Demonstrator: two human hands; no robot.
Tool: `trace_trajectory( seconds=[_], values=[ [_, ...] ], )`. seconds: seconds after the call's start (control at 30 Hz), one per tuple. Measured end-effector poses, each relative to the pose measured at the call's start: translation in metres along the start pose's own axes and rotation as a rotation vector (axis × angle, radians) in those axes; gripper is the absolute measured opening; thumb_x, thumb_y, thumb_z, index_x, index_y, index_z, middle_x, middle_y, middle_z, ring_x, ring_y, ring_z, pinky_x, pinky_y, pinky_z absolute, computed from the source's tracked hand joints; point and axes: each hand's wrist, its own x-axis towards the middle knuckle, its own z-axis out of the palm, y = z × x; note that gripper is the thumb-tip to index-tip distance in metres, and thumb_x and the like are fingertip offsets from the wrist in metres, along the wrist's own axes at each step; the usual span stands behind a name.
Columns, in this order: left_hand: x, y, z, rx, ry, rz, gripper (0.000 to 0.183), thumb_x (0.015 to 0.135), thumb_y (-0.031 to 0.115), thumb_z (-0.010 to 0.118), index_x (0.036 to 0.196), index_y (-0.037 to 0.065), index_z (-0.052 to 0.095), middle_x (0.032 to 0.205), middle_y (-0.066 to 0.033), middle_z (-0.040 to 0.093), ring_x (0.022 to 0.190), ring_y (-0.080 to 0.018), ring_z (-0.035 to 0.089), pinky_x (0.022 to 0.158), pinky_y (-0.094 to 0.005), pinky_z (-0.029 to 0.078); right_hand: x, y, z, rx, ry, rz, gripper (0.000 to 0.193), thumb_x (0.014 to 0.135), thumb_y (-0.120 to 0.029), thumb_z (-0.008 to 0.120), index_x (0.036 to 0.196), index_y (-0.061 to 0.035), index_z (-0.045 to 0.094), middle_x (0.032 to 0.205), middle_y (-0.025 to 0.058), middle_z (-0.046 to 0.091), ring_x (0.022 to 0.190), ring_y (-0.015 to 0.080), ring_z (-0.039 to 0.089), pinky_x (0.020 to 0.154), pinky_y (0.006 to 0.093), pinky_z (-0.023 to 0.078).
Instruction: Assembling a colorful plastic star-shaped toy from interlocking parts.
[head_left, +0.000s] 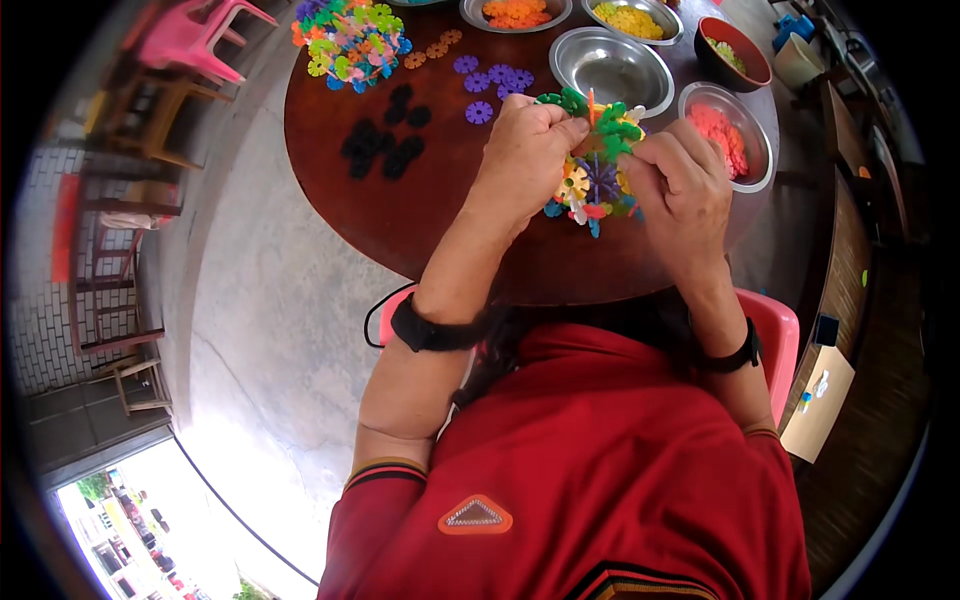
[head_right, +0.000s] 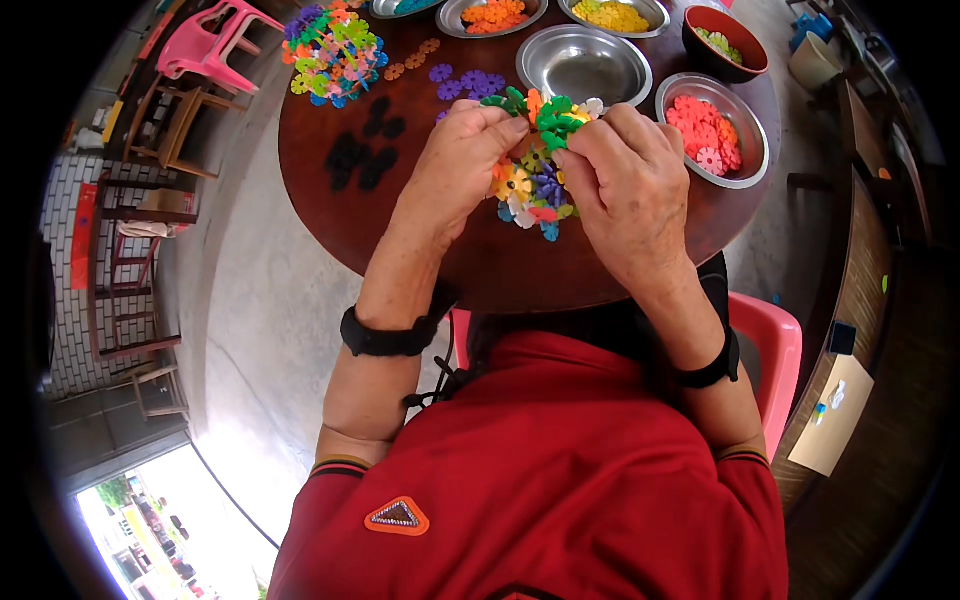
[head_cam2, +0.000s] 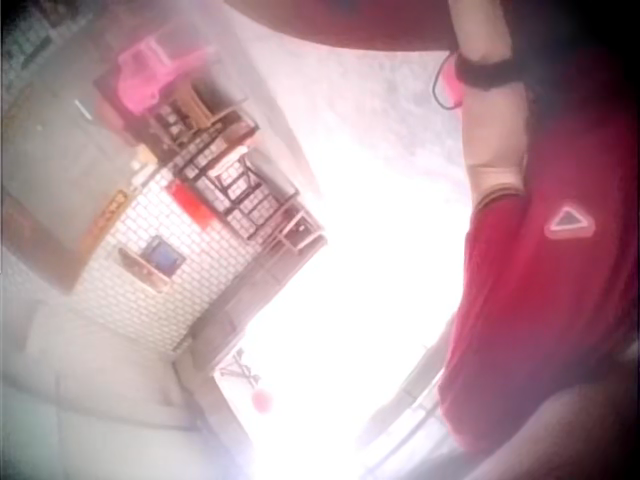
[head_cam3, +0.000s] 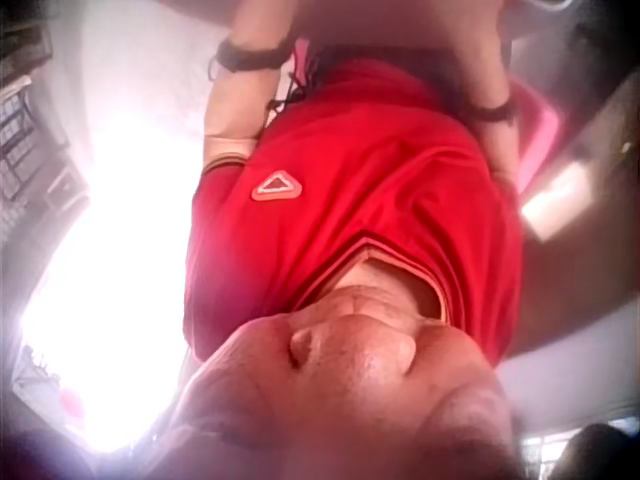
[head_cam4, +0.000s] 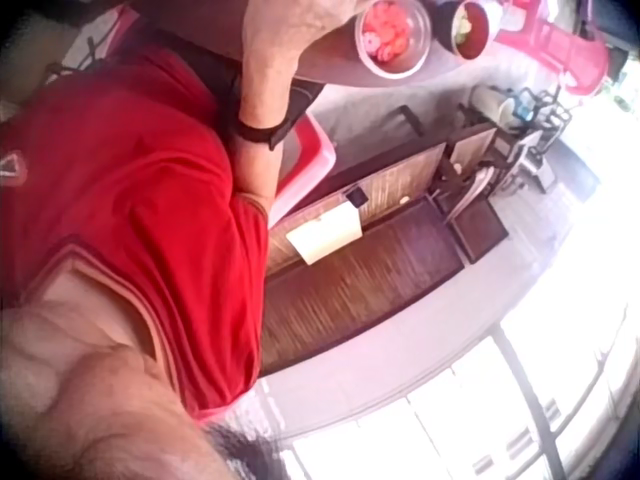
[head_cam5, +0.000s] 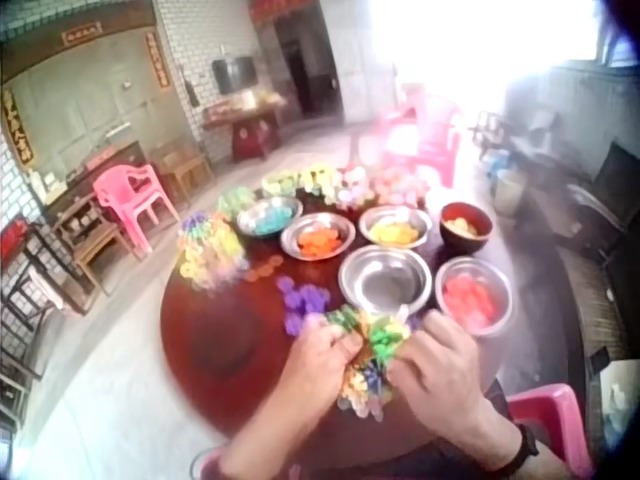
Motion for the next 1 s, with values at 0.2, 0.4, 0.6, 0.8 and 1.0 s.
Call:
trace_trajectory(
  seconds=[0.2,0.4,0.6,0.8,1.0],
  values=[
    [0.005,0.001,0.007,0.051,0.072,0.12,0.033,0.092,0.02,0.057,0.074,-0.007,0.062,0.064,-0.0046,0.052,0.062,-0.0119,0.051,0.055,-0.03,0.041,0.0,0.008,0.0,0.14,0.014,0.12,0.011,0.076,-0.01,0.071,0.079,-0.0072,0.061,0.073,0.0054,0.054,0.07,0.0243,0.056,0.068,0.0358,0.04],
    [0.012,0.003,0.011,0.062,0.026,-0.024,0.03,0.086,0.036,0.061,0.087,0.01,0.075,0.11,-0.0133,0.058,0.11,-0.0291,0.051,0.092,-0.0475,0.034,0.003,0.016,-0.007,0.207,-0.015,0.182,0.011,0.078,-0.009,0.071,0.077,-0.0028,0.061,0.069,0.0059,0.054,0.062,0.0221,0.053,0.059,0.0324,0.041],
    [0.006,0.02,0.016,0.205,0.049,-0.067,0.029,0.087,0.038,0.06,0.086,0.013,0.076,0.112,-0.0143,0.055,0.111,-0.0306,0.051,0.093,-0.0464,0.035,0.0,0.022,-0.012,0.231,-0.039,0.192,0.011,0.08,-0.006,0.07,0.079,-0.0005,0.06,0.07,0.0051,0.053,0.063,0.0165,0.052,0.059,0.0288,0.041],
    [-0.004,0.025,0.022,0.452,0.17,0.107,0.03,0.089,0.038,0.059,0.088,0.013,0.076,0.097,-0.0096,0.063,0.105,-0.026,0.055,0.091,-0.0466,0.035,-0.006,0.032,-0.018,0.233,-0.079,0.194,0.01,0.081,-0.004,0.07,0.082,0.0008,0.061,0.072,0.0048,0.052,0.064,0.014,0.05,0.06,0.0267,0.04],
    [-0.008,0.025,0.025,0.46,0.252,0.223,0.027,0.089,0.035,0.061,0.095,0.012,0.074,0.107,-0.0115,0.06,0.109,-0.0296,0.053,0.092,-0.0484,0.036,-0.008,0.034,-0.022,0.264,-0.114,0.215,0.01,0.082,-0.003,0.069,0.082,0.0021,0.061,0.074,0.0043,0.054,0.068,0.0128,0.051,0.063,0.0254,0.04]
  ],
)
